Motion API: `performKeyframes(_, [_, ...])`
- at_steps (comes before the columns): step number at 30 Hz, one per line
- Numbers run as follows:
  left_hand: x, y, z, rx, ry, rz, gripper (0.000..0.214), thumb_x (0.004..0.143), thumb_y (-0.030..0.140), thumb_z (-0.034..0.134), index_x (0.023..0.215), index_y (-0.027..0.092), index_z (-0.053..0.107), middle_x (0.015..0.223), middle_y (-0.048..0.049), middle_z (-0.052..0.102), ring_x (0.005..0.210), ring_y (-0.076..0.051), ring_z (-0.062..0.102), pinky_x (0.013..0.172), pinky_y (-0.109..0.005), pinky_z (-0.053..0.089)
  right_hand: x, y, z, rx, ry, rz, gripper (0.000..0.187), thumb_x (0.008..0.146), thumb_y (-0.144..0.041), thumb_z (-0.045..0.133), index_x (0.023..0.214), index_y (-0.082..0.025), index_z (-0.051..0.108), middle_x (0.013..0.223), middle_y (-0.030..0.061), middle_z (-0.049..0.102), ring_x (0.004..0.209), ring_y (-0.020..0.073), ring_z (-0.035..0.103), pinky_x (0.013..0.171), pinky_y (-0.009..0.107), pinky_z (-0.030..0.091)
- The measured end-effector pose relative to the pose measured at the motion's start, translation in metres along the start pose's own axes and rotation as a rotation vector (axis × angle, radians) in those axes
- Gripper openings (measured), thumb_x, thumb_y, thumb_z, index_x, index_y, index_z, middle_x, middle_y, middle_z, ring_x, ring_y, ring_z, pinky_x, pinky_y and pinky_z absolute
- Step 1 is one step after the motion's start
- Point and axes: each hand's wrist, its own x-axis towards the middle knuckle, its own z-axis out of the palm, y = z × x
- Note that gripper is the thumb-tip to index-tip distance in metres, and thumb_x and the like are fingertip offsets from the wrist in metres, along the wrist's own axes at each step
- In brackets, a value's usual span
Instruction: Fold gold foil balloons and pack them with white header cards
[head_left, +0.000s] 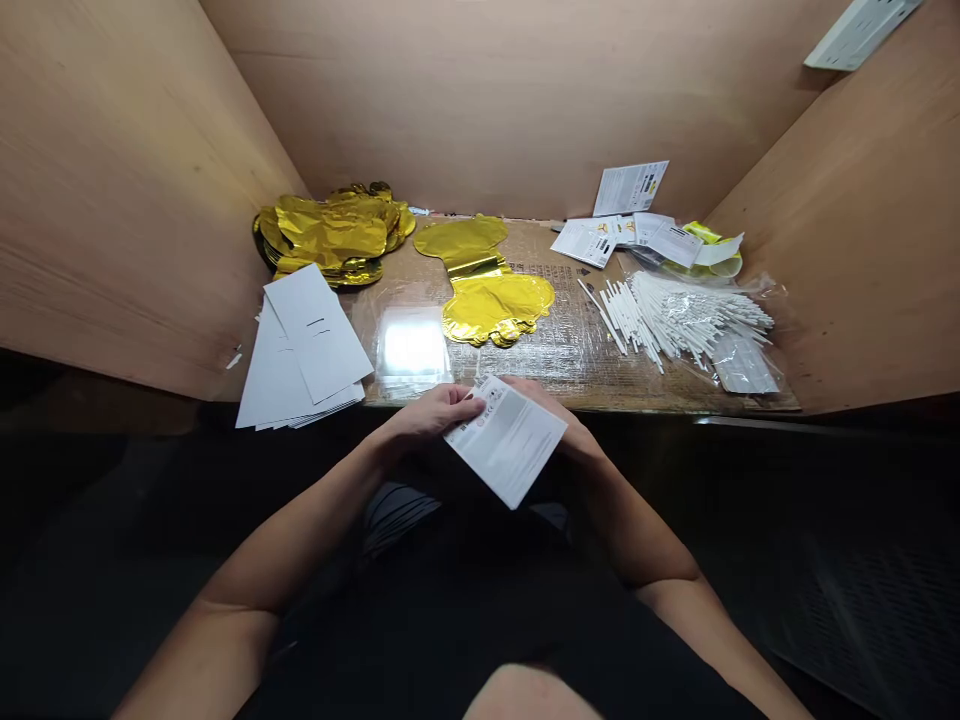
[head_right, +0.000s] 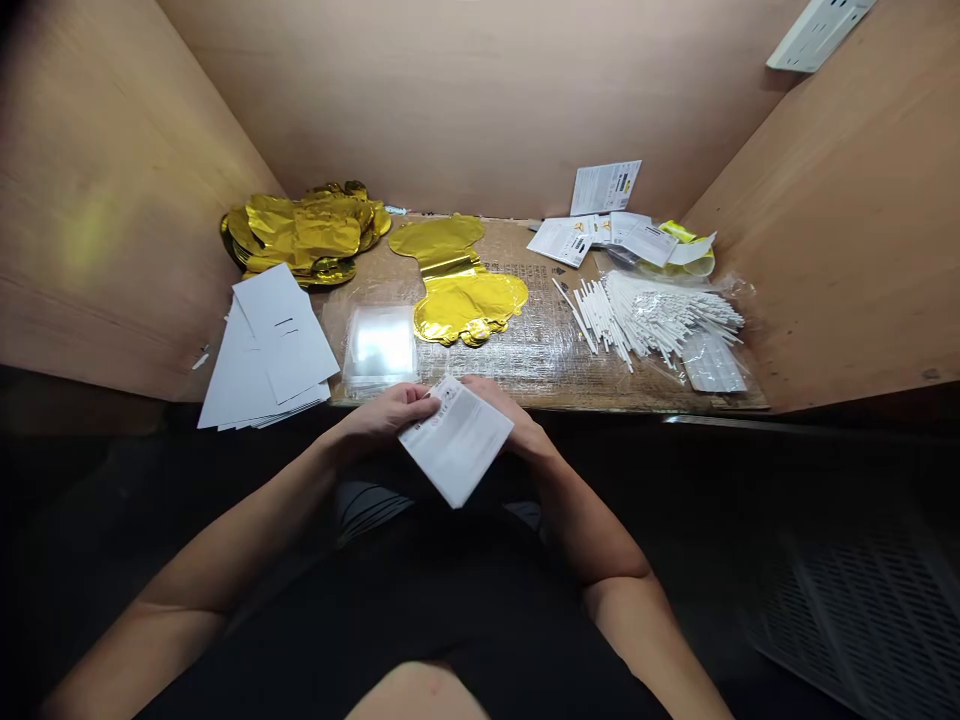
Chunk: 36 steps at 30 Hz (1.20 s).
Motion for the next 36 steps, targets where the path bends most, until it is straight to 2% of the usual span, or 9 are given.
performKeyframes(6, [0.003, 0.01, 0.004, 0.227, 0.066, 0.148, 0.039, 0.079, 0.048, 0.09, 0.093, 0.013, 0.082, 0.082, -0.007, 0.076, 0.068, -0.019, 0.069, 0.06, -0.025, 0.053, -0.013, 0.01, -0.013, 0.553, -0.093, 0.154, 0.04, 0.096, -0.056, 0.069, 0.12, -0.024, 0.072, 0.097, 0.0018, 0.074, 0.081, 0.0189, 0.064, 0.071, 0.028, 0.049])
performKeyframes(9, [0.009, 0.015, 0.002, 0.28, 0.155, 0.225, 0.036, 0.075, 0.045, 0.093, 0.089, 0.013, 0.082, 0.078, -0.0046, 0.075, 0.065, -0.018, 0.067, 0.057, -0.024, 0.051, -0.012, 0.019, -0.004, 0.532, -0.083, 0.137, 0.038, 0.093, -0.055, 0.071, 0.108, -0.02, 0.073, 0.092, 0.002, 0.07, 0.082, 0.0189, 0.061, 0.071, 0.028, 0.047])
performKeyframes(14, [0.027, 0.013, 0.001, 0.123, 0.489, 0.404, 0.04, 0.072, 0.048, 0.097, 0.085, 0.015, 0.077, 0.073, -0.0038, 0.075, 0.058, -0.016, 0.065, 0.051, -0.024, 0.052, -0.006, 0.024, 0.025, 0.483, 0.233, 0.096, 0.035, 0.093, -0.054, 0.064, 0.086, -0.02, 0.063, 0.08, 0.0008, 0.058, 0.076, 0.0173, 0.052, 0.067, 0.027, 0.041])
performKeyframes(18, [0.043, 0.001, 0.015, -0.064, 0.533, 0.46, 0.059, 0.065, 0.051, 0.1, 0.104, 0.017, 0.073, 0.087, -0.0059, 0.08, 0.071, -0.022, 0.076, 0.068, -0.034, 0.065, -0.004, 0.029, 0.033, 0.358, 0.476, 0.137, 0.035, 0.096, -0.053, 0.061, 0.081, -0.022, 0.058, 0.076, -0.0007, 0.053, 0.074, 0.0164, 0.048, 0.066, 0.028, 0.038])
performKeyframes(21, [0.05, -0.012, 0.026, -0.027, 0.472, 0.496, 0.062, 0.07, 0.044, 0.099, 0.119, 0.018, 0.07, 0.112, -0.0103, 0.082, 0.098, -0.026, 0.08, 0.094, -0.04, 0.065, -0.001, 0.049, 0.008, 0.244, 0.548, 0.146, 0.035, 0.101, -0.052, 0.058, 0.085, -0.021, 0.062, 0.079, 0.0005, 0.059, 0.076, 0.0168, 0.051, 0.07, 0.028, 0.041])
performKeyframes(25, [0.059, -0.019, 0.026, -0.036, 0.581, 0.569, 0.053, 0.073, 0.037, 0.096, 0.115, 0.015, 0.072, 0.111, -0.0112, 0.082, 0.11, -0.028, 0.078, 0.104, -0.043, 0.061, 0.022, 0.093, -0.076, -0.108, 0.681, 0.354, 0.033, 0.111, -0.038, 0.048, 0.099, -0.015, 0.069, 0.099, 0.0093, 0.069, 0.087, 0.0193, 0.057, 0.081, 0.031, 0.046])
performKeyframes(30, [0.063, -0.006, 0.021, -0.161, 0.547, 0.469, 0.048, 0.07, 0.03, 0.094, 0.111, 0.014, 0.074, 0.109, -0.0121, 0.082, 0.11, -0.031, 0.078, 0.105, -0.048, 0.062, 0.072, 0.116, -0.169, -0.468, 0.521, 0.622, 0.034, 0.105, -0.026, 0.06, 0.124, 0.0, 0.069, 0.143, 0.0313, 0.057, 0.13, 0.0334, 0.054, 0.109, 0.046, 0.042])
performKeyframes(33, [0.059, -0.001, 0.02, -0.3, 0.529, 0.348, 0.043, 0.074, 0.025, 0.086, 0.114, 0.016, 0.073, 0.108, -0.0113, 0.082, 0.108, -0.032, 0.079, 0.1, -0.047, 0.066, 0.097, 0.104, -0.182, -0.438, 0.458, 0.575, 0.027, 0.096, -0.018, 0.069, 0.114, 0.002, 0.072, 0.131, 0.0332, 0.064, 0.13, 0.0362, 0.056, 0.11, 0.045, 0.041])
performKeyframes(36, [0.052, 0.001, 0.013, -0.398, 0.562, 0.352, 0.042, 0.079, 0.024, 0.079, 0.12, 0.015, 0.071, 0.108, -0.0107, 0.082, 0.104, -0.031, 0.08, 0.096, -0.046, 0.067, 0.109, 0.082, -0.157, -0.367, 0.397, 0.475, 0.018, 0.099, -0.019, 0.062, 0.097, -0.004, 0.072, 0.102, 0.0213, 0.071, 0.108, 0.0294, 0.065, 0.096, 0.039, 0.046])
